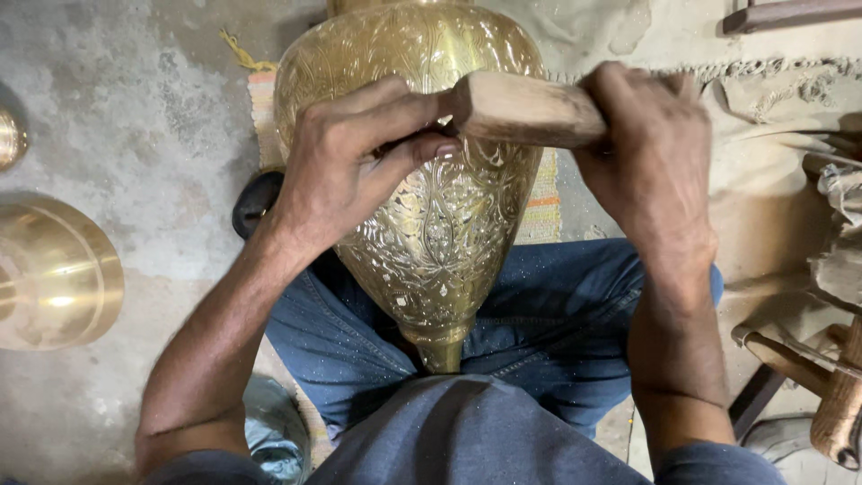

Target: The person sits cross-legged on the floor with a large brass vase on their lap and engraves decorative floral patterns into its surface. They hold a small chisel against the metal with one hand and strike it with a wooden mallet in the other, repositioning the chisel repeatedly to work different areas of the pattern.

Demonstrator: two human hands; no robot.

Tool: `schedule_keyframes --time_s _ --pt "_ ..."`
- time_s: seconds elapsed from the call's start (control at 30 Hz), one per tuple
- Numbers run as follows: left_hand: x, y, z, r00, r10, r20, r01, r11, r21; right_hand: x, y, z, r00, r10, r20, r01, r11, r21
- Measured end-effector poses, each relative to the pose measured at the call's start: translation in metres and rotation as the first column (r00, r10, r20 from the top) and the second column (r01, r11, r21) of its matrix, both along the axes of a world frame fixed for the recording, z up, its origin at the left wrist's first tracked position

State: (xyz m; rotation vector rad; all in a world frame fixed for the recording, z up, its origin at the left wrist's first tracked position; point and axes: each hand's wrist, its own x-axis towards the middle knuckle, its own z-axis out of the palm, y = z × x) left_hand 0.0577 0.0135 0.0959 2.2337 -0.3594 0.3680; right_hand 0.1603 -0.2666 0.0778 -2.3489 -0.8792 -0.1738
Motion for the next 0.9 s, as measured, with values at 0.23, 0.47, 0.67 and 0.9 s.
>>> schedule_keyframes --time_s 0.23,0.47,0.67,0.9 --pt "0.000 0.001 -0.001 1.000 0.001 -0.003 -0.001 1.000 0.012 -0.003 -0.007 0.004 0.963 0.108 0.249 -0.058 0.978 -0.198" --pt "0.001 0.014 -0.010 0.977 0.162 -0.139 -0.213 0.814 -0.541 -0.002 -0.004 -0.030 0.999 -0.044 0.030 0.044 0.999 0.015" --pt "-0.002 0.014 -0.014 0.998 0.052 -0.035 -0.058 0.976 -0.209 -0.011 -0.001 -0.031 0.999 -0.040 0.034 0.047 0.968 -0.246" --pt "0.006 0.017 -0.012 0.996 -0.001 -0.086 -0.013 0.986 -0.165 -0.006 0.007 0.001 0.966 -0.070 0.248 0.138 0.954 -0.268"
